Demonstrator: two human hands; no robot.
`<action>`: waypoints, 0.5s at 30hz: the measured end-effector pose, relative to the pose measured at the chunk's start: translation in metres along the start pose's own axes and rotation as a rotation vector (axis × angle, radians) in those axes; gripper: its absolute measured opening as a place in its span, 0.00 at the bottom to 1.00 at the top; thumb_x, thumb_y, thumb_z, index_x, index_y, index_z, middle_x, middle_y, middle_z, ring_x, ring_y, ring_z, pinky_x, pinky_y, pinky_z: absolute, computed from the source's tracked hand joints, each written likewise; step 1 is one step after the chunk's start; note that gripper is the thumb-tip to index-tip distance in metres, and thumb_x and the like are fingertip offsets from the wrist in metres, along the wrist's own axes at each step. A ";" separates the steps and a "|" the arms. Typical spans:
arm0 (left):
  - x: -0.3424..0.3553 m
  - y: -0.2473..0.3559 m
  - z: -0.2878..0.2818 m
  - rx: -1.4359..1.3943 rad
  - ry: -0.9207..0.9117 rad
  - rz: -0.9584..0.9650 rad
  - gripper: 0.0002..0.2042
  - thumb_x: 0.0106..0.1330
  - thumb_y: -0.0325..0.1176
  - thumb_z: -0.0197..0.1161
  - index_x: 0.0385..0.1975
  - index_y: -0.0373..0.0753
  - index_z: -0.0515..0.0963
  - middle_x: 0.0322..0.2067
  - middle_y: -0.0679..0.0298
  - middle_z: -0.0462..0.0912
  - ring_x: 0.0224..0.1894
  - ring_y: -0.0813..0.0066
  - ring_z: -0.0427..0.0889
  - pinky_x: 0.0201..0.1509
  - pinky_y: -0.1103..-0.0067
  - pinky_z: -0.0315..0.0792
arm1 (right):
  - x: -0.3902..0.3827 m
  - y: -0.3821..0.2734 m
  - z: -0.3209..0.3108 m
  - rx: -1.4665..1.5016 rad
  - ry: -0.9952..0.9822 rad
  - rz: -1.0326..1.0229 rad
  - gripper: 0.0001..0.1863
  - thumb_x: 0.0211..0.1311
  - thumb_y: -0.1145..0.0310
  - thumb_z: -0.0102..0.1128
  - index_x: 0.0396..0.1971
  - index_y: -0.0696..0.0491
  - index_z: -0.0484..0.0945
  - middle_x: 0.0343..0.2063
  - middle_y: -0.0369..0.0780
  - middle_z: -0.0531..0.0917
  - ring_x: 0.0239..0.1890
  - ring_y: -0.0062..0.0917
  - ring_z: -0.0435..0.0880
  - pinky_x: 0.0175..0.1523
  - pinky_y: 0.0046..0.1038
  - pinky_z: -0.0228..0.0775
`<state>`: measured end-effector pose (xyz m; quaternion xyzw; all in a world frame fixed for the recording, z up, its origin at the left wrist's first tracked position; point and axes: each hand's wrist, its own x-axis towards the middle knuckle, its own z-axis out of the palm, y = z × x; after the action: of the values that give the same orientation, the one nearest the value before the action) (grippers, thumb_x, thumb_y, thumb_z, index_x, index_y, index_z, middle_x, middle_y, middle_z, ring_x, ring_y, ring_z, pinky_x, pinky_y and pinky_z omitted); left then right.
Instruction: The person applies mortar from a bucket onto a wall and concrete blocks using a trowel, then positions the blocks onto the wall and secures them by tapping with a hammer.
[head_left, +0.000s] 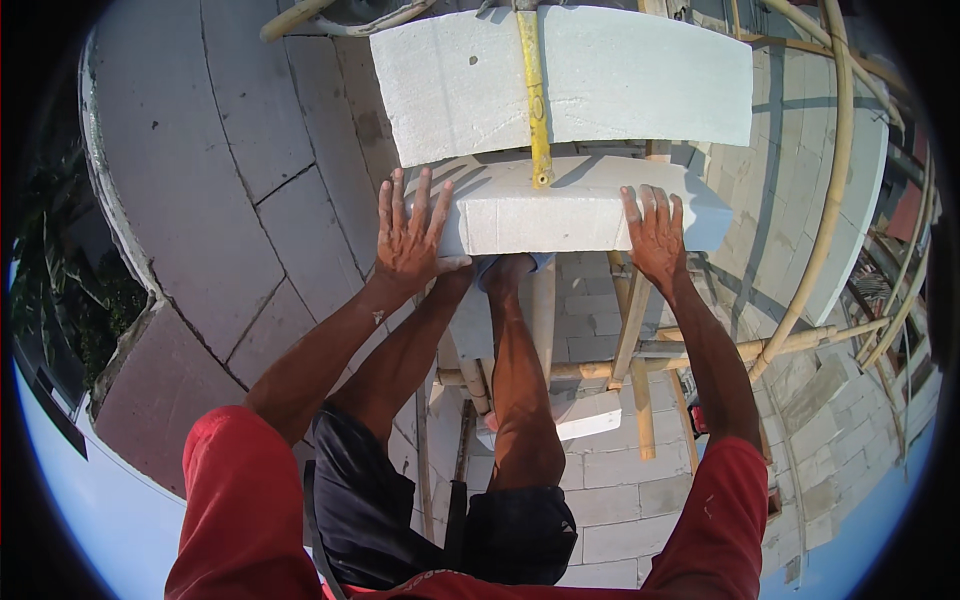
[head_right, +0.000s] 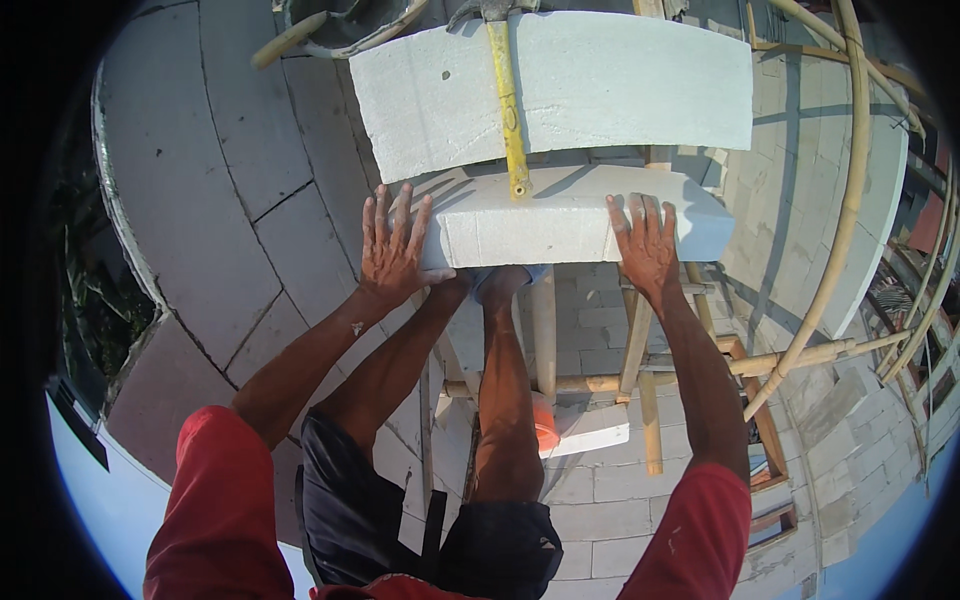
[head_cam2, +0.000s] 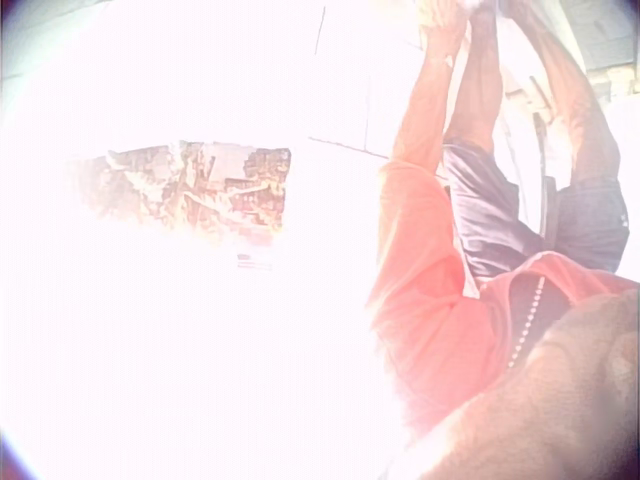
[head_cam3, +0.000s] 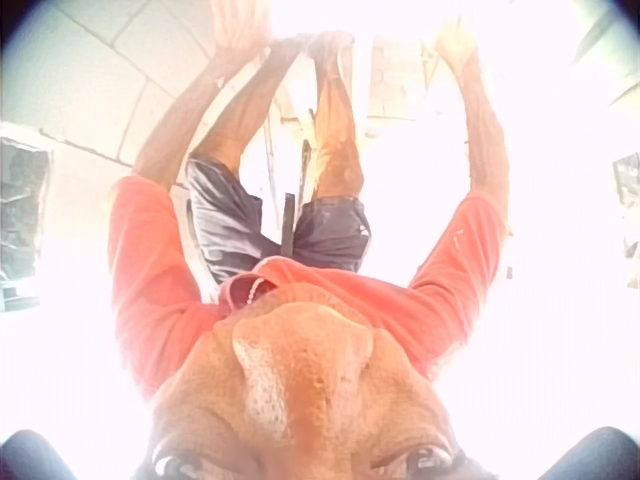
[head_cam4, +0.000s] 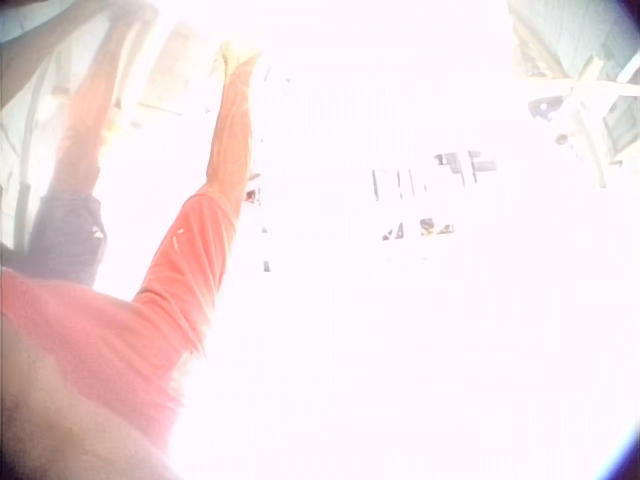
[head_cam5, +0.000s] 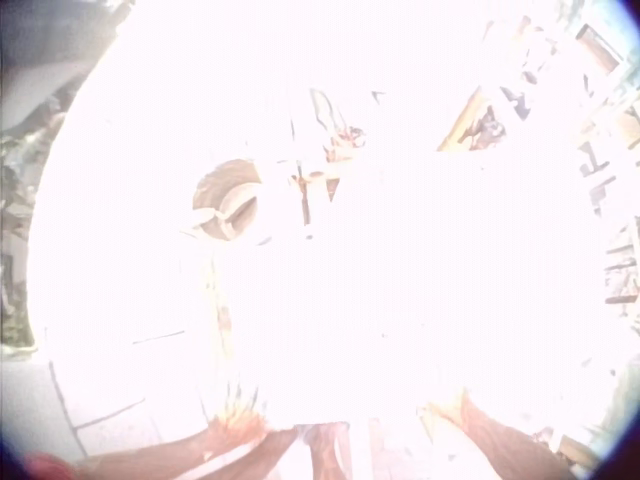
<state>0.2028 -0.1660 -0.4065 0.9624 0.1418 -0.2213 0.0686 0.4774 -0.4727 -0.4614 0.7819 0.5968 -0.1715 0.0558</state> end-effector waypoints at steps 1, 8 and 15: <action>-0.002 -0.003 -0.001 0.028 -0.004 0.059 0.61 0.46 0.69 0.71 0.76 0.39 0.53 0.74 0.48 0.53 0.77 0.37 0.48 0.79 0.46 0.40 | -0.001 -0.002 0.000 0.032 0.008 0.016 0.49 0.49 0.76 0.65 0.75 0.51 0.55 0.63 0.51 0.66 0.66 0.46 0.66 0.70 0.57 0.53; 0.001 -0.001 0.026 -0.078 0.034 0.141 0.39 0.62 0.31 0.62 0.76 0.40 0.54 0.66 0.46 0.65 0.70 0.45 0.64 0.76 0.53 0.53 | 0.004 -0.005 -0.004 0.009 -0.088 0.007 0.57 0.41 0.67 0.74 0.75 0.51 0.53 0.61 0.49 0.67 0.67 0.44 0.64 0.72 0.57 0.49; -0.011 0.016 -0.026 -0.100 -0.066 0.165 0.40 0.62 0.30 0.60 0.76 0.39 0.52 0.63 0.46 0.66 0.68 0.48 0.64 0.75 0.54 0.52 | -0.027 -0.016 -0.018 0.053 -0.089 0.064 0.43 0.56 0.69 0.63 0.73 0.56 0.57 0.61 0.52 0.69 0.68 0.47 0.64 0.73 0.57 0.49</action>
<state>0.2081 -0.1787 -0.3774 0.9584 0.0707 -0.2391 0.1393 0.4596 -0.4881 -0.4338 0.7934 0.5637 -0.2199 0.0671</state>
